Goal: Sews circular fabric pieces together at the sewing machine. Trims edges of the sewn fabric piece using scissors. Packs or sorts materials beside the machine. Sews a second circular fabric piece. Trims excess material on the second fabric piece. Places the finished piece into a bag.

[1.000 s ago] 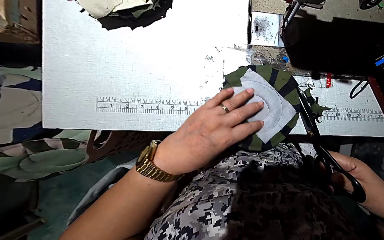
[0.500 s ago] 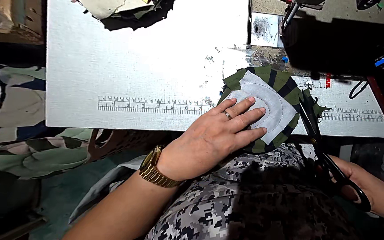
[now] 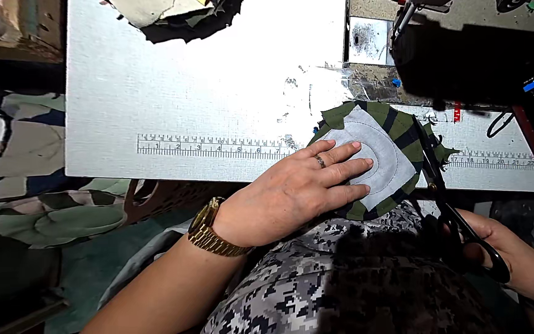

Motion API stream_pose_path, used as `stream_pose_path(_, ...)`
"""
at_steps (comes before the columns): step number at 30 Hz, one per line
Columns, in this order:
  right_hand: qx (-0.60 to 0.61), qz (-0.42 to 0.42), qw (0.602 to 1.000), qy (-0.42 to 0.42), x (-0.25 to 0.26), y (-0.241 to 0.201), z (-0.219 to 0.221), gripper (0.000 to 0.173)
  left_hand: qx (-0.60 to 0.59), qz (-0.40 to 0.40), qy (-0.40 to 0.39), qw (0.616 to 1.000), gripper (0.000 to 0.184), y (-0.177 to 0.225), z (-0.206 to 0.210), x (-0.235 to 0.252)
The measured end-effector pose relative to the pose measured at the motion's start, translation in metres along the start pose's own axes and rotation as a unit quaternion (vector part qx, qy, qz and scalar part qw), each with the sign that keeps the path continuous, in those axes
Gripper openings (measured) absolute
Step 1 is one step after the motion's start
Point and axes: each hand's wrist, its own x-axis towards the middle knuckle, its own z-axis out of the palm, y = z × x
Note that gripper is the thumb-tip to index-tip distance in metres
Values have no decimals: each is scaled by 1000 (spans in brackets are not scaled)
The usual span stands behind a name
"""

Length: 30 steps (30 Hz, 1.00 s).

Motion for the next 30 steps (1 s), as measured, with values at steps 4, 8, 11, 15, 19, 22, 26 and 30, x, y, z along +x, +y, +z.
stream_pose_path(4, 7, -2, 1000, 24, -3, -3, 6, 44, 7, -1, -4, 1000, 34, -5, -5, 1)
stream_pose_path(8, 11, -4, 999, 39, -3, -5, 9, 42, 21, -16, -20, 999, 32, -8, -17, 2)
stream_pose_path(11, 16, -2, 999, 40, -2, -6, 10, 41, 34, -38, -42, 998, 42, 4, -21, 3)
stream_pose_path(15, 30, 11, 999, 9, -2, -1, 6, 43, 77, -36, -41, 996, 47, 20, -2, 8)
stream_pose_path(19, 12, 24, 999, -43, -2, -2, 0, 58, 123, -48, -35, 991, 44, 21, 15, 12)
stream_pose_path(22, -3, 21, 998, -65, -1, -5, -5, 61, 107, -43, -19, 993, 41, 21, 17, 12)
stream_pose_path(26, -5, 7, 998, -69, 4, -6, -6, 57, 77, -27, -15, 997, 39, 21, 16, 9)
stream_pose_path(30, -12, 11, 998, -64, 5, -5, -6, 58, 57, -25, -5, 998, 40, 21, 18, 8)
